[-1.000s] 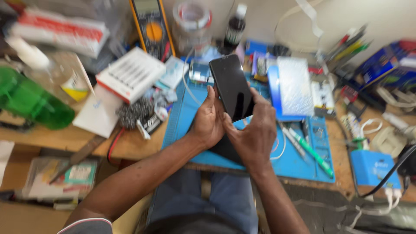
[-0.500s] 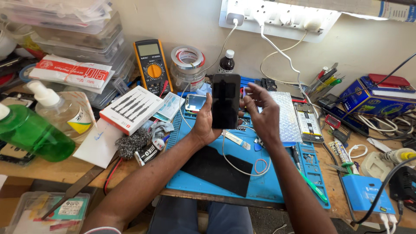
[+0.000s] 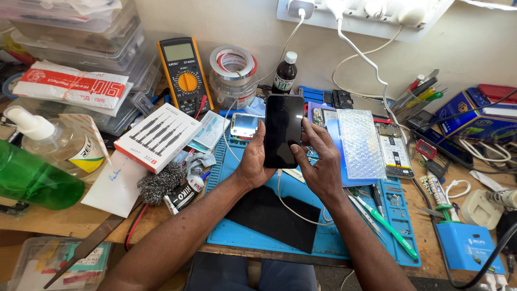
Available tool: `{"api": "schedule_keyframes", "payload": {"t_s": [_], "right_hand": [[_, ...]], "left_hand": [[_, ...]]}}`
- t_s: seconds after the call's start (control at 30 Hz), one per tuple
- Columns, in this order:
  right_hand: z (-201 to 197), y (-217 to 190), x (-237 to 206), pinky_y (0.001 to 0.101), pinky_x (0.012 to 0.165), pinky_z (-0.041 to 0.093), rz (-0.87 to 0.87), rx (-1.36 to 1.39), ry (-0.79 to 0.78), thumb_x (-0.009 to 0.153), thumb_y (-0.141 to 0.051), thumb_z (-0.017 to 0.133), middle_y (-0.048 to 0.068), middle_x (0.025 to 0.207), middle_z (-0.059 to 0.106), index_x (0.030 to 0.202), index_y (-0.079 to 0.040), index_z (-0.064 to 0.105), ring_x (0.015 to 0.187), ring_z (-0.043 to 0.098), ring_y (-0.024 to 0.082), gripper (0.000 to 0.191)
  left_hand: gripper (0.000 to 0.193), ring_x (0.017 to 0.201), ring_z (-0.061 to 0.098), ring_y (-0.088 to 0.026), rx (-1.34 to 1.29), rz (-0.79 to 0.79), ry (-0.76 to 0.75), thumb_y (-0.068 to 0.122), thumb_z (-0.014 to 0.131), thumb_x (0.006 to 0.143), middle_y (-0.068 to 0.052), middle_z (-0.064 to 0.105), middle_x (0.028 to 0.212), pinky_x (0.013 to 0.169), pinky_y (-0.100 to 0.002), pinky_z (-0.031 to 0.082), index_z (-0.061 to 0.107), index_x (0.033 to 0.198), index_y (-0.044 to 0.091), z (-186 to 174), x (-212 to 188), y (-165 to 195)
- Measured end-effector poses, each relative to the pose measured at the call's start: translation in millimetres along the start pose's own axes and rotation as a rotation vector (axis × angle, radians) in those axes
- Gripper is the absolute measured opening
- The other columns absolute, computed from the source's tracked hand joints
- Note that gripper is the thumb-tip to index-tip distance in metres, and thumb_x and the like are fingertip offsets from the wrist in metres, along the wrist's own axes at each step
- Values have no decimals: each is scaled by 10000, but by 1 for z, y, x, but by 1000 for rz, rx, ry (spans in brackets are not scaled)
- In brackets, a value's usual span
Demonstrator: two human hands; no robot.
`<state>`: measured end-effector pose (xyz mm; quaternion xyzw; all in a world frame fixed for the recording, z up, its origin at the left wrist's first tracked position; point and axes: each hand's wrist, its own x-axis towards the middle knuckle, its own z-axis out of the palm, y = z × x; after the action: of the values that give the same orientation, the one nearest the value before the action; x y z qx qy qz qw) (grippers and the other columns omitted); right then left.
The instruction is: The person works on a disassembled smartphone at a repair bench, manipulating internal components and the screen assembly by hand. They connect a charging cable to the phone, press its parts together, and use a metal pry tool on the phone's edge while handling the device.
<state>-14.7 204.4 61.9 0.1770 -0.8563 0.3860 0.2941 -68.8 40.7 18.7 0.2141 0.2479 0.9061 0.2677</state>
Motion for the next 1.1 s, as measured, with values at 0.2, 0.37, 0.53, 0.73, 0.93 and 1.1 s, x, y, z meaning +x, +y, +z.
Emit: {"api": "schedule_keyframes", "payload": {"t_s": [0.2, 0.37, 0.53, 0.73, 0.93, 1.1], "right_hand": [[2, 0, -1, 362, 906, 607, -34, -14, -10, 961, -115, 730, 182, 1365, 602, 1520, -21, 491, 1093, 688, 223, 614], [1, 1, -1, 344, 775, 639, 128, 165, -17, 972, -128, 674, 156, 1331, 621, 1512, -46, 481, 1082, 699, 210, 579], [-5, 11, 0, 364, 955, 624, 168, 415, 40, 1068, -162, 577, 167, 1339, 674, 1501, -23, 507, 1178, 701, 215, 461], [-5, 17, -3, 361, 949, 618, 155, 430, 34, 1074, -137, 563, 187, 1325, 678, 1475, -1, 537, 1175, 693, 222, 424], [-2, 17, -1, 365, 940, 633, 135, 385, 21, 1062, -94, 554, 187, 1314, 676, 1455, 2, 539, 1182, 696, 226, 404], [-2, 19, -1, 372, 930, 640, 170, 360, 26, 1056, -87, 553, 184, 1308, 686, 1442, -3, 552, 1164, 707, 232, 395]], "left_hand": [[784, 1196, 658, -275, 38, 18, -4, 663, 327, 1067, -166, 635, 1308, 1047, -421, 565, 460, 1487, 15, -2, -1, 0], [779, 1220, 654, -264, -19, 27, -52, 655, 280, 1087, -145, 645, 1321, 1063, -481, 558, 482, 1493, 23, -4, -2, -2], [817, 1165, 670, -284, 15, 25, -129, 676, 221, 1078, -160, 664, 1309, 1038, -529, 554, 511, 1490, 33, -3, 0, 0], [819, 1162, 672, -285, -25, 18, -127, 677, 216, 1080, -163, 658, 1316, 1042, -536, 558, 508, 1492, 32, -3, 0, 0], [817, 1176, 669, -277, -2, 31, -119, 678, 218, 1084, -164, 650, 1324, 1046, -529, 558, 514, 1482, 28, -3, -2, 1], [826, 1179, 667, -286, 7, 29, -104, 681, 219, 1080, -174, 646, 1323, 1054, -529, 555, 510, 1476, 16, -2, -3, 2]]}}
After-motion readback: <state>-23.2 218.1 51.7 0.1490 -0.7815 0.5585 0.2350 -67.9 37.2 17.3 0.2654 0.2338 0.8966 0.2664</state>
